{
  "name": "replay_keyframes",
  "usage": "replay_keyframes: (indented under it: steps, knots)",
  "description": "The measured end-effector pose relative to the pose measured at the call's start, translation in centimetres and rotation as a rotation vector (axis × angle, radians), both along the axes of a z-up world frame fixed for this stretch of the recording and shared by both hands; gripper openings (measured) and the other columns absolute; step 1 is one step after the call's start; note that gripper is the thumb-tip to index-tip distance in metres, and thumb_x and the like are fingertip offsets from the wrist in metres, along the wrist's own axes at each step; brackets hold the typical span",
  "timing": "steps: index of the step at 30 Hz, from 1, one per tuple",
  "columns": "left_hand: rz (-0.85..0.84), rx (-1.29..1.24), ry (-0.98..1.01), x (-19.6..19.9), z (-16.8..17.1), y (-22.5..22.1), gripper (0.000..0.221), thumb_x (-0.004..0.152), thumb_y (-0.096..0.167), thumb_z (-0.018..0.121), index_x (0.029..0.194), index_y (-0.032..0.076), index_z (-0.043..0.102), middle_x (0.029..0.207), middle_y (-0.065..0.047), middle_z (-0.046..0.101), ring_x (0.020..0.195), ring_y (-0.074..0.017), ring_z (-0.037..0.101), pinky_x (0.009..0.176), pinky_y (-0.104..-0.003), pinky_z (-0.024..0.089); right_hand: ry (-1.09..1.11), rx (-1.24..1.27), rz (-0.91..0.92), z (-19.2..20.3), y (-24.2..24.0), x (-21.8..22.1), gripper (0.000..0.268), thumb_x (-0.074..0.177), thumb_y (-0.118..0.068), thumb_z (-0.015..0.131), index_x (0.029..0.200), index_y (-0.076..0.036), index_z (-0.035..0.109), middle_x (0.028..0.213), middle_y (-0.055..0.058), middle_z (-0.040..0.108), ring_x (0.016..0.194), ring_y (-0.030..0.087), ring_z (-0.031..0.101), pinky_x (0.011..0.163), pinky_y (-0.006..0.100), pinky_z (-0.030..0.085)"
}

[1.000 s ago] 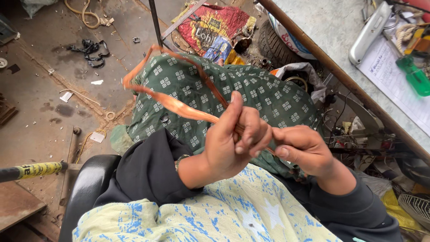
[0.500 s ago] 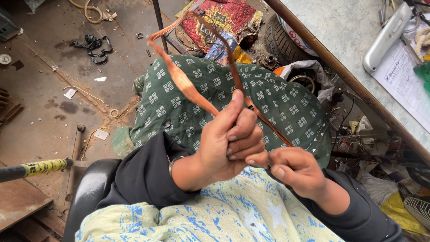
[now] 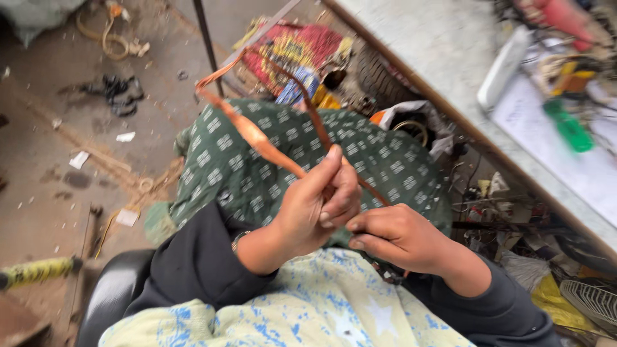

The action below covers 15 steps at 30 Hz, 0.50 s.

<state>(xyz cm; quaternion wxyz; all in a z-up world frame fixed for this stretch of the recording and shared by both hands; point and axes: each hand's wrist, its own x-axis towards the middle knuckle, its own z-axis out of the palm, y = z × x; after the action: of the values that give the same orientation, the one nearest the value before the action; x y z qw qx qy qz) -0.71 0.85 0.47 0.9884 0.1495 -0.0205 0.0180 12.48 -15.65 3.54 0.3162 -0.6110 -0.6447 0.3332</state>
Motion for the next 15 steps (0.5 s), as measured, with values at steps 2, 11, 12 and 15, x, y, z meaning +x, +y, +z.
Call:
replay_keyframes:
  steps: [2,11,12,15]
  knots:
    - [-0.005,0.216,0.198,0.0,1.1,-0.1,0.036,0.1,0.036,0.045,0.09,0.009,0.067,0.072,-0.004,0.058,0.067,-0.015,0.058,0.067,-0.03,0.049,-0.032,-0.01,-0.056,0.2,-1.2,1.0,0.019,0.096,-0.017,0.068,0.091,0.0,0.07,0.077,0.009,0.066,0.066,0.024,0.065,0.058,0.036,0.05]
    - [0.486,1.774,-0.458,-5.7,10.5,-1.4,0.028,0.093,0.031,0.075,0.11,0.012,0.063,0.104,-0.01,0.072,0.104,-0.032,0.071,0.088,-0.042,0.056,0.13,0.071,-0.082,3.4,-5.2,2.8,0.029,0.101,-0.022,0.062,0.086,0.002,0.067,0.073,0.009,0.061,0.061,0.021,0.063,0.055,0.035,0.047]
    - [0.568,1.822,-0.474,-5.1,10.9,-2.1,0.03,0.092,0.032,0.072,0.109,0.01,0.062,0.103,-0.011,0.072,0.101,-0.0332,0.071,0.086,-0.044,0.056,0.134,0.079,-0.049,3.3,-5.1,2.3,0.03,0.101,-0.024,0.061,0.091,0.003,0.069,0.076,0.009,0.065,0.064,0.02,0.066,0.055,0.035,0.049]
    - [0.539,1.993,-0.375,-3.0,10.6,-4.2,0.037,0.092,0.039,0.065,0.108,0.006,0.06,0.093,-0.015,0.071,0.088,-0.0368,0.07,0.076,-0.048,0.054,0.131,0.094,0.031,2.9,-5.2,1.3,0.033,0.099,-0.028,0.065,0.098,0.004,0.07,0.075,0.009,0.067,0.063,0.022,0.068,0.059,0.036,0.054]
